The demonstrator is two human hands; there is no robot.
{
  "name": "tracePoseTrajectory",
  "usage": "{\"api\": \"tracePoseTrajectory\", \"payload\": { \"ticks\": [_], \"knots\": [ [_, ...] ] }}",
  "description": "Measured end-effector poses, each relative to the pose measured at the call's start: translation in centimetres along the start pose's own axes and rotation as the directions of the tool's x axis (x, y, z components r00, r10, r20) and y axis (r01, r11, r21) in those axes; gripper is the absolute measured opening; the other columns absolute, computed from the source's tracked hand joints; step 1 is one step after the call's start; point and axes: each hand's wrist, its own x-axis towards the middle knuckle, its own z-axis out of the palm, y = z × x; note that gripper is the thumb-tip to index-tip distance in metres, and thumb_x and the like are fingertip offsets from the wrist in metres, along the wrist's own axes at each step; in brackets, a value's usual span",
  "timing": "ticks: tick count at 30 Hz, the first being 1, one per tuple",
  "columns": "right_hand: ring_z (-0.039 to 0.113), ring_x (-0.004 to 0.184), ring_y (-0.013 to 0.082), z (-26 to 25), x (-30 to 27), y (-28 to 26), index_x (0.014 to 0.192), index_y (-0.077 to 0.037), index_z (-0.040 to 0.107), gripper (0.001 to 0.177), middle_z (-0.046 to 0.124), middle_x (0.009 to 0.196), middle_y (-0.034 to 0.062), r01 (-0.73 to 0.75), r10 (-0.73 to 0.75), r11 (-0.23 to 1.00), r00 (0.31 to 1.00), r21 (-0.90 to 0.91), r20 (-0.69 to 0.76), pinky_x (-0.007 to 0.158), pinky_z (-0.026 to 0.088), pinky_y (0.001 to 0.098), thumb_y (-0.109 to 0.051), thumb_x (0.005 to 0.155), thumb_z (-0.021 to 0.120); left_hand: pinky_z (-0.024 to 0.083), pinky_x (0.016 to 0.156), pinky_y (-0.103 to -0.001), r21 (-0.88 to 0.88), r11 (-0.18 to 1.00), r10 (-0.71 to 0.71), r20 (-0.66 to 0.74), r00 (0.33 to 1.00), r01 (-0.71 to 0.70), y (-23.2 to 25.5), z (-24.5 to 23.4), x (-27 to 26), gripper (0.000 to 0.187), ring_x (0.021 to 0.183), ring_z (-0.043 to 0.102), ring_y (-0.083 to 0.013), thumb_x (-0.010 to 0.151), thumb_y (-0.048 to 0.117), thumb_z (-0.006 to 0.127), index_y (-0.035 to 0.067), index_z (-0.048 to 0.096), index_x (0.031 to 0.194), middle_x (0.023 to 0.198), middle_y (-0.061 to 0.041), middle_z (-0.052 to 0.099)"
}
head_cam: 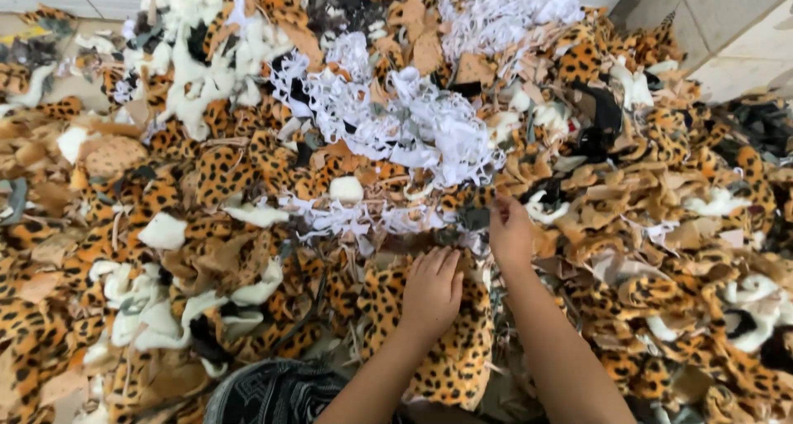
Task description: Sorting through a pile of leopard-print fabric scraps and placing them on a cardboard sheet
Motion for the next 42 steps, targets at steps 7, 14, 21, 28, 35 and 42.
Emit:
{"api": "tracePoseTrajectory", "payload": {
  "ticks": [7, 14, 21, 28, 35, 42],
  "knots": [
    [0.067, 0.103, 0.0353, 1.4, 5.3, 0.9, 0.111, -0.019, 0.072, 0.041, 0.061, 0.107, 0.0084, -0.009, 0.012, 0.996, 1.000, -0.093, 0.028, 0.090, 0.054, 0.0465, -0.051, 0.086, 0.076, 0.044, 0.101, -0.038, -0.101, 0.981, -0.156, 0.085, 0.984, 0.164, -0.4, -1.0, 3.7, 0.034, 0.116, 0.062, -0.0195, 0.106, 0.030, 0.042, 0.015, 0.066, 0.125, 0.119, -0.001, 0.067],
    [0.074, 0.101, 0.0252, -7.2, 8.5, 4.7, 0.104, -0.013, 0.062, 0.017, 0.071, 0.108, 0.0072, -0.101, 0.196, 0.325, 0.980, 0.940, 0.038, 0.105, 0.056, 0.0456, -0.026, 0.093, 0.063, 0.057, 0.082, -0.040, -0.384, 0.865, -0.286, 0.154, 0.946, 0.324, 4.2, -5.5, 1.5, 0.025, 0.097, 0.068, -0.0279, 0.104, 0.018, 0.048, 0.011, 0.069, 0.117, 0.103, -0.009, 0.070],
    [0.078, 0.083, 0.0272, -16.7, 0.3, -5.7, 0.095, -0.010, 0.065, 0.018, 0.075, 0.096, 0.0117, -0.114, 0.092, 0.015, 0.990, 0.993, 0.112, 0.093, 0.066, 0.0417, -0.027, 0.089, 0.064, 0.058, 0.076, -0.042, -0.568, 0.821, -0.110, -0.057, 0.992, 0.058, 8.9, -5.8, 2.5, 0.019, 0.096, 0.068, -0.0341, 0.105, 0.010, 0.051, 0.004, 0.067, 0.114, 0.101, -0.016, 0.067],
    [0.077, 0.090, 0.0277, -18.9, -3.7, -7.6, 0.105, -0.009, 0.064, 0.024, 0.075, 0.104, 0.0159, -0.232, -0.030, 0.050, 0.972, 0.971, 0.234, 0.095, 0.063, 0.0439, -0.028, 0.092, 0.061, 0.036, 0.108, -0.056, -0.727, 0.684, -0.070, 0.021, 0.997, 0.063, 15.9, -12.3, 3.3, 0.059, 0.137, 0.035, -0.0455, 0.097, 0.029, 0.062, 0.004, 0.041, 0.147, 0.145, -0.026, 0.036],
    [0.077, 0.085, 0.0326, -15.6, -5.3, -1.8, 0.108, -0.010, 0.064, 0.014, 0.075, 0.099, 0.0142, -0.340, -0.055, 0.093, 0.937, 0.936, 0.346, 0.087, 0.063, 0.0465, -0.010, 0.094, 0.061, 0.050, 0.095, -0.038, -0.892, 0.386, 0.034, 0.269, 0.962, 0.236, 9.2, -8.2, 4.7, 0.054, 0.110, 0.064, -0.0316, 0.088, 0.037, 0.080, -0.002, 0.069, 0.123, 0.118, -0.022, 0.068],
    [0.073, 0.091, 0.0235, -16.2, -12.3, -5.2, 0.133, -0.008, 0.056, 0.036, 0.071, 0.113, 0.0102, -0.353, -0.033, 0.354, 0.921, 0.866, 0.389, 0.086, 0.062, 0.0425, -0.008, 0.097, 0.053, 0.046, 0.069, -0.031, -0.576, 0.775, 0.150, 0.566, 0.811, 0.259, 6.6, -14.0, -1.4, 0.026, 0.070, 0.057, -0.0170, 0.089, 0.033, 0.077, 0.008, 0.073, 0.094, 0.078, -0.004, 0.068]
  ]
}}
